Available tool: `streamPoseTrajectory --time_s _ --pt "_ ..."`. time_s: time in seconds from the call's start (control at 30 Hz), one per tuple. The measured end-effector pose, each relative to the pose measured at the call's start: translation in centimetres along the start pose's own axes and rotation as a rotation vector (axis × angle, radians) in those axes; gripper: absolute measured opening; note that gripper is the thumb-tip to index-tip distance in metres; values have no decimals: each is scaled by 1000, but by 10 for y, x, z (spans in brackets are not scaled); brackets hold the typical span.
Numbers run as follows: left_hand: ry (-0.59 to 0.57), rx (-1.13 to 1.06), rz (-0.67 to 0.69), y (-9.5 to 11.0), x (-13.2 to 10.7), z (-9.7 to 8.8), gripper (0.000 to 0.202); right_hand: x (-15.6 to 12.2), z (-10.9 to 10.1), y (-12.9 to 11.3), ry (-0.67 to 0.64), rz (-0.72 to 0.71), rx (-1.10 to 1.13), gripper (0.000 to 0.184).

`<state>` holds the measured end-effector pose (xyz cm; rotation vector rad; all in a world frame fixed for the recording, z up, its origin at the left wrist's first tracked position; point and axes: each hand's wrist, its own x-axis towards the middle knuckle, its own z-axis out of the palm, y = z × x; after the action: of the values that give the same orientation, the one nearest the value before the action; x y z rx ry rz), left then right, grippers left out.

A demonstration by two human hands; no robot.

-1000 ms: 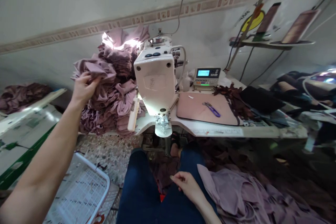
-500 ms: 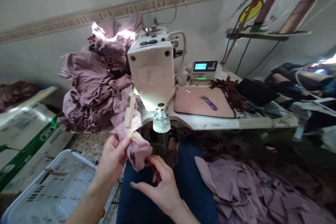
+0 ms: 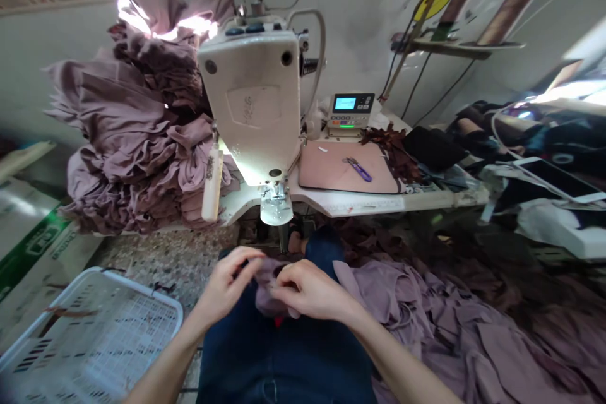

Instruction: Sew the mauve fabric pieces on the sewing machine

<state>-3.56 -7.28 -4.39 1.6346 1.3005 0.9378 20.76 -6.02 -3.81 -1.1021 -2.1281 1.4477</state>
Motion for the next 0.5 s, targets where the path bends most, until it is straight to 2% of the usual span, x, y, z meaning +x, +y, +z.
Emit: streamPoseTrajectory --time_s 0.07,0.1,0.13,0.2,0.27,0.33,0.4,0.43,0.5 --pt "-360 -125 -41 2 3 12 29 -1 -12 -9 -165 41 11 28" --pt "-494 -179 -87 1 5 16 36 -2 -18 -12 -225 74 10 24" --pt "-594 -224 -136 -1 7 19 42 -3 -22 -14 -267 104 6 21" --pt "-711 -285 -227 -5 11 20 48 -7 -29 -14 -284 139 32 18" --pt "-732 -298 -238 -5 14 18 48 -12 -33 -10 -224 139 100 20" --pt "-674 -269 -142 -2 15 16 42 -16 -36 -5 -161 119 145 24" --pt "-605 -249 -16 3 16 17 37 -19 -38 -2 -140 93 152 27" --pt "-587 -260 3 5 16 17 38 -20 -39 -1 -139 84 158 29" --pt "-555 -298 -78 9 16 18 42 -20 -43 0 -92 70 186 33"
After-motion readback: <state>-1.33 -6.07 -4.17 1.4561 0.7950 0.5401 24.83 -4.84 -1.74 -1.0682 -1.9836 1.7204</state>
